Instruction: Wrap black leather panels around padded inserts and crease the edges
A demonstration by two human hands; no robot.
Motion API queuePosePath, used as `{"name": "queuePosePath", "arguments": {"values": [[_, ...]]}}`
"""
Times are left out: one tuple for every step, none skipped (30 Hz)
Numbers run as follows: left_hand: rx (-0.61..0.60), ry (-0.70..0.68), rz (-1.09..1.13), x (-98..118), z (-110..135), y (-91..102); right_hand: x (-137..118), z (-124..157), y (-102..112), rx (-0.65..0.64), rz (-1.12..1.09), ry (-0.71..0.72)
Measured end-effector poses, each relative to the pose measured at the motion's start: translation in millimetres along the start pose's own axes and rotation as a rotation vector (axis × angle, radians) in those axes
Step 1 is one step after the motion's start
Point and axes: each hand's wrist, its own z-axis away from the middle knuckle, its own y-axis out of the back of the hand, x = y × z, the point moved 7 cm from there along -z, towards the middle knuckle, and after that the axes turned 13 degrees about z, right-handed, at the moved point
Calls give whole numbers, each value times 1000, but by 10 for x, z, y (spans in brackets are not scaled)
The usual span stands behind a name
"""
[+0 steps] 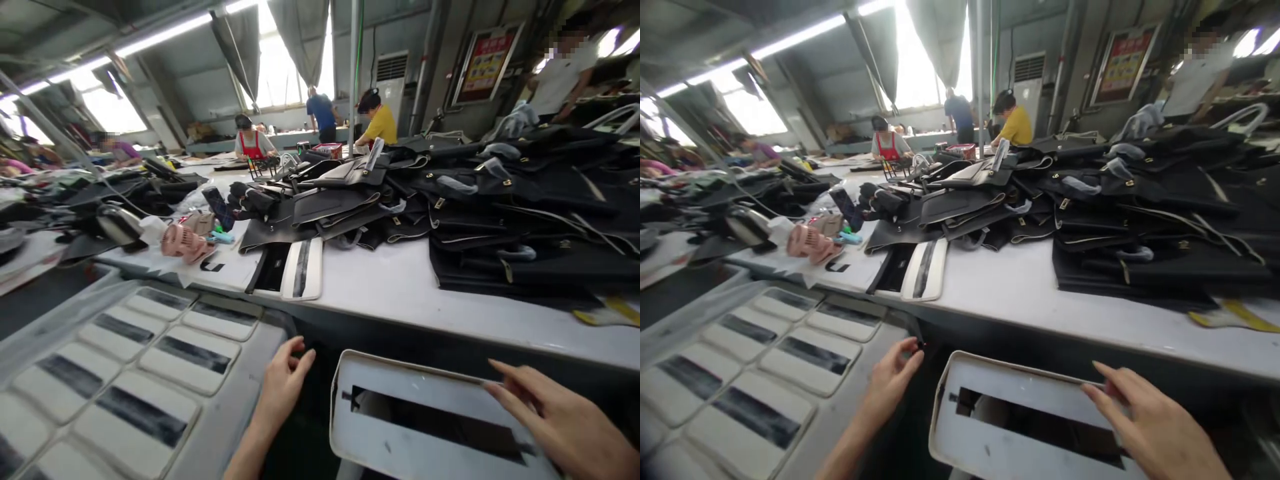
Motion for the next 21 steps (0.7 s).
{"name": "queuePosePath", "arguments": {"values": [[80,-27,-16,-2,-227,103,-275,-151,-101,-63,40,108],[137,-39,-33,-7,-472,186,-544,-289,-218,-114,55,209],[185,-53,-56,-2,-724,260,-803,-413,-352,-164,62,302],[216,-59,-83,6,-977,316,-1044,-525,-502,-211,84,385],[231,-53,-110,12,-1221,357,-1258,-624,-668,-260,142,458],[230,-34,-130,12,-1450,382,-1443,-710,-847,-309,246,521],[214,0,-145,1,-1655,391,-1596,-790,-1013,-341,349,564],[195,47,-155,-21,-1830,395,-1731,-862,-1152,-358,399,590],[176,99,-159,-53,-1972,393,-1845,-921,-1271,-366,439,605],[157,153,-155,-93,-2082,388,-1939,-969,-1362,-365,459,610],[139,204,-142,-137,-2162,380,-2014,-1004,-1429,-359,466,608],[120,247,-120,-181,-2215,368,-2067,-1026,-1476,-354,477,603],[97,283,-90,-223,-2245,350,-2099,-1038,-1504,-350,484,595],[69,309,-50,-258,-2255,326,-2114,-1042,-1517,-349,484,587],[34,326,-1,-284,-2248,297,-2114,-1043,-1520,-352,478,579],[-8,339,57,-299,-2225,264,-2103,-1043,-1519,-360,465,572],[-58,347,122,-303,-2184,226,-2083,-1049,-1514,-371,447,562],[-112,350,193,-292,-2127,190,-2060,-1060,-1509,-383,423,548],[-165,345,268,-266,-2055,157,-2036,-1080,-1504,-397,393,528],[-213,331,344,-225,-1969,134,-2018,-1108,-1500,-411,356,502],[-250,308,419,-168,-1873,123,-2009,-1140,-1495,-426,312,470]]}}
